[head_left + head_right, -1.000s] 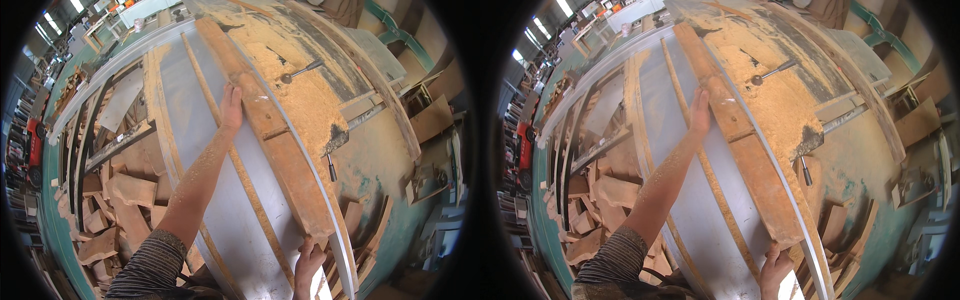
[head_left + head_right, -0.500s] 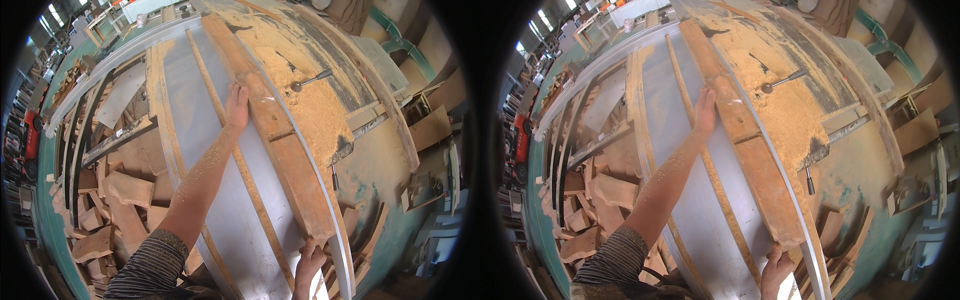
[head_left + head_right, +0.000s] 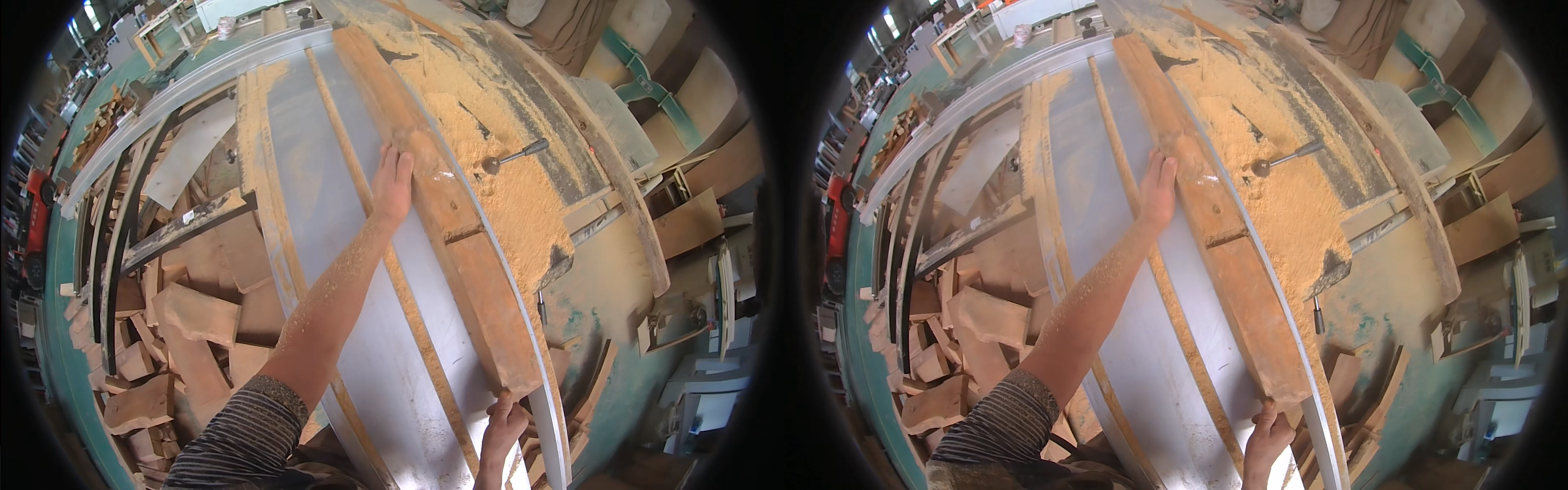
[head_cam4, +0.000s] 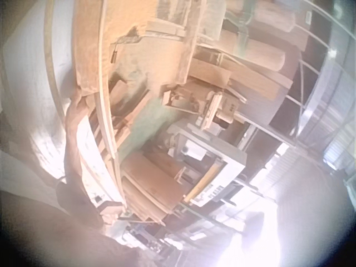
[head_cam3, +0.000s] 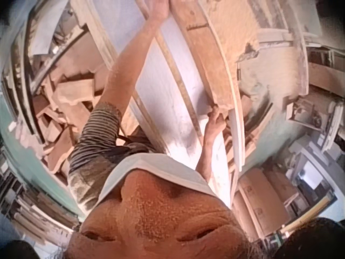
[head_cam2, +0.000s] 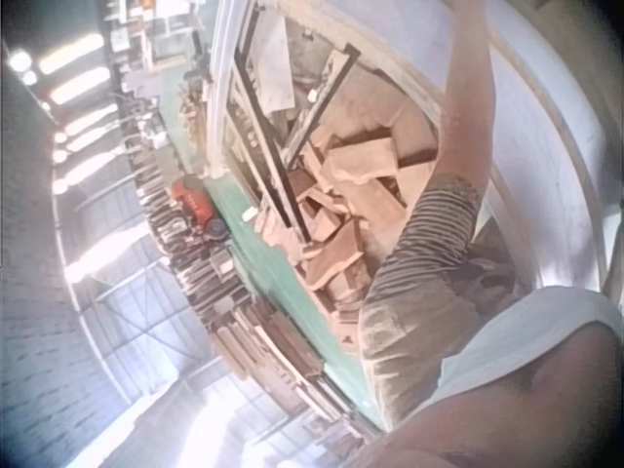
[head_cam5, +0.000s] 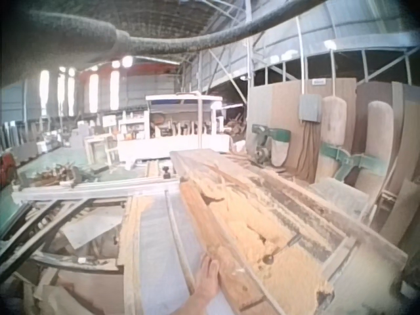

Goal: The person picks up a wooden plank, inspects it, and places it on a table saw. They then push the plank through the saw to cut it and measure the resulting piece with a tape measure before discarding it.

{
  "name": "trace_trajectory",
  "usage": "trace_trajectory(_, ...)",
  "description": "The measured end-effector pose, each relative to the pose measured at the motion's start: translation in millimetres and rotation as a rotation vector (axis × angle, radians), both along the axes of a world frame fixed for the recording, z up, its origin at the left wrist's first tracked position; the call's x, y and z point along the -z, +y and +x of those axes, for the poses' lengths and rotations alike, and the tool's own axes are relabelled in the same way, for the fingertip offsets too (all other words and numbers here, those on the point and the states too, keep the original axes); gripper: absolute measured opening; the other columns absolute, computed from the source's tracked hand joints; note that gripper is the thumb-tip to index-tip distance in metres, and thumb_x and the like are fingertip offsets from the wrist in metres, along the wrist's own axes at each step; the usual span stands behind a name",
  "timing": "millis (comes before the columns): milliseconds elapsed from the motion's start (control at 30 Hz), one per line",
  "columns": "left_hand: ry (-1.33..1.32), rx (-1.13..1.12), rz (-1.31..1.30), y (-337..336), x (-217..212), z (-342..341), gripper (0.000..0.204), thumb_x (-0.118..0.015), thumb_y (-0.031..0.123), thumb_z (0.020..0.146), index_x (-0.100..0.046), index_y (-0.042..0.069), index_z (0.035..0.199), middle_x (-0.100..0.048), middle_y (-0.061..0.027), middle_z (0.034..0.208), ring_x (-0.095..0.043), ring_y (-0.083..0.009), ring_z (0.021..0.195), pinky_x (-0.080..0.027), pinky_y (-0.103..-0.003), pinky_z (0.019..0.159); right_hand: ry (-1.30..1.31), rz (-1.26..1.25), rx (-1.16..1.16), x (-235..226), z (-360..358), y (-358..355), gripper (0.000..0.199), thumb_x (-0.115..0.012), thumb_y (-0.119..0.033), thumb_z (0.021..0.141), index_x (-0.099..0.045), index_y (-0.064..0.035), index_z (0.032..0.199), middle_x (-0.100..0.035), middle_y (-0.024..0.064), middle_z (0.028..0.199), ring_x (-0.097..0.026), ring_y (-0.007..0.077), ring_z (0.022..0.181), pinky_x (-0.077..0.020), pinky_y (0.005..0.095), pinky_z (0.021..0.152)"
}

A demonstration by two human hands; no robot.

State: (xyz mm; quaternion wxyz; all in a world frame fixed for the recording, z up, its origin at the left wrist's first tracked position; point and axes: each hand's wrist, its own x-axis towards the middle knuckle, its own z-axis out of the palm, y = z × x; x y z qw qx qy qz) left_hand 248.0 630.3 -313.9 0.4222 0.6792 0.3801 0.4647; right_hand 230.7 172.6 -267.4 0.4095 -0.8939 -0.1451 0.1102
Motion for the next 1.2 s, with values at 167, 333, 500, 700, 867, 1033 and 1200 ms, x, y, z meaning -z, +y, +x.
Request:
trace_trajectory(167, 0.027, -0.054, -0.026, -0.3, -1.7, 1.9, 0.051, -0.038, 0.046, 0.103, -0.053, 0.000, 0.122, -0.035, -0.0256, 0.155, -0.044, -0.0451, 0.130, -0.035, -0.044, 0.108, 0.021, -0.007, -0.003, -0.9, 1.9, 4.2, 0.070, -0.052, -0.051, 0.102, -0.061, 0.0086, 0.066, -0.057, 0.0115, 0.054, -0.052, 0.0188, 0.053, -0.0404, 0.0375, 0.052)
trace_trajectory(333, 0.042, -0.082, -0.034, 1.9, 0.9, 0.7, 0.053, -0.038, 0.046, 0.103, -0.050, 0.001, 0.130, -0.035, -0.0238, 0.155, -0.044, -0.0431, 0.132, -0.035, -0.044, 0.109, 0.042, -0.012, -0.005, 0.9, 2.6, 2.6, 0.073, -0.053, -0.054, 0.101, -0.060, 0.0086, 0.064, -0.056, 0.0119, 0.053, -0.050, 0.0192, 0.052, -0.0393, 0.0378, 0.052)
trace_trajectory(500, -0.044, -0.005, -0.110, -3.7, -8.6, -0.2, 0.053, -0.041, 0.043, 0.103, -0.048, 0.001, 0.134, -0.041, -0.0214, 0.151, -0.046, -0.0423, 0.130, -0.037, -0.042, 0.108, 0.098, -0.032, -0.034, -11.7, 6.5, 2.6, 0.065, -0.054, -0.046, 0.102, -0.064, 0.0084, 0.067, -0.060, 0.0126, 0.055, -0.056, 0.0195, 0.053, -0.0438, 0.0366, 0.054)
trace_trajectory(700, 0.005, -0.030, -0.058, 0.9, -11.8, -1.9, 0.054, -0.041, 0.043, 0.103, -0.048, 0.000, 0.135, -0.042, -0.0219, 0.149, -0.045, -0.0422, 0.131, -0.036, -0.042, 0.109, 0.092, -0.046, -0.077, -11.9, 8.5, 7.1, 0.065, -0.051, -0.049, 0.103, -0.067, 0.0072, 0.075, -0.062, 0.0127, 0.057, -0.063, 0.0247, 0.055, -0.0488, 0.0392, 0.057)
trace_trajectory(867, -0.024, -0.024, -0.075, 11.9, -2.3, -1.8, 0.054, -0.041, 0.041, 0.103, -0.049, -0.001, 0.136, -0.041, -0.0230, 0.151, -0.042, -0.0416, 0.134, -0.033, -0.042, 0.112, 0.104, -0.033, -0.096, -8.4, 9.6, 10.9, 0.067, -0.051, -0.050, 0.103, -0.067, 0.0071, 0.072, -0.063, 0.0132, 0.060, -0.065, 0.0244, 0.061, -0.0494, 0.0384, 0.060)
trace_trajectory(1033, -0.033, -0.022, 0.012, 24.3, 5.0, -0.4, 0.052, -0.041, 0.040, 0.103, -0.050, -0.001, 0.135, -0.042, -0.0228, 0.151, -0.040, -0.0410, 0.137, -0.032, -0.041, 0.112, 0.084, -0.048, -0.076, -9.7, 8.2, 15.8, 0.067, -0.052, -0.050, 0.102, -0.066, 0.0072, 0.072, -0.062, 0.0131, 0.058, -0.063, 0.0235, 0.056, -0.0481, 0.0387, 0.056)
trace_trajectory(1200, -0.027, 0.001, -0.027, 17.0, -15.1, 0.2, 0.051, -0.041, 0.039, 0.103, -0.050, 0.000, 0.135, -0.045, -0.0195, 0.149, -0.042, -0.0393, 0.137, -0.033, -0.042, 0.112, 0.103, -0.044, -0.048, -11.2, 8.7, 22.8, 0.065, -0.053, -0.049, 0.102, -0.065, 0.0069, 0.072, -0.060, 0.0115, 0.055, -0.061, 0.0211, 0.054, -0.0464, 0.0374, 0.054)
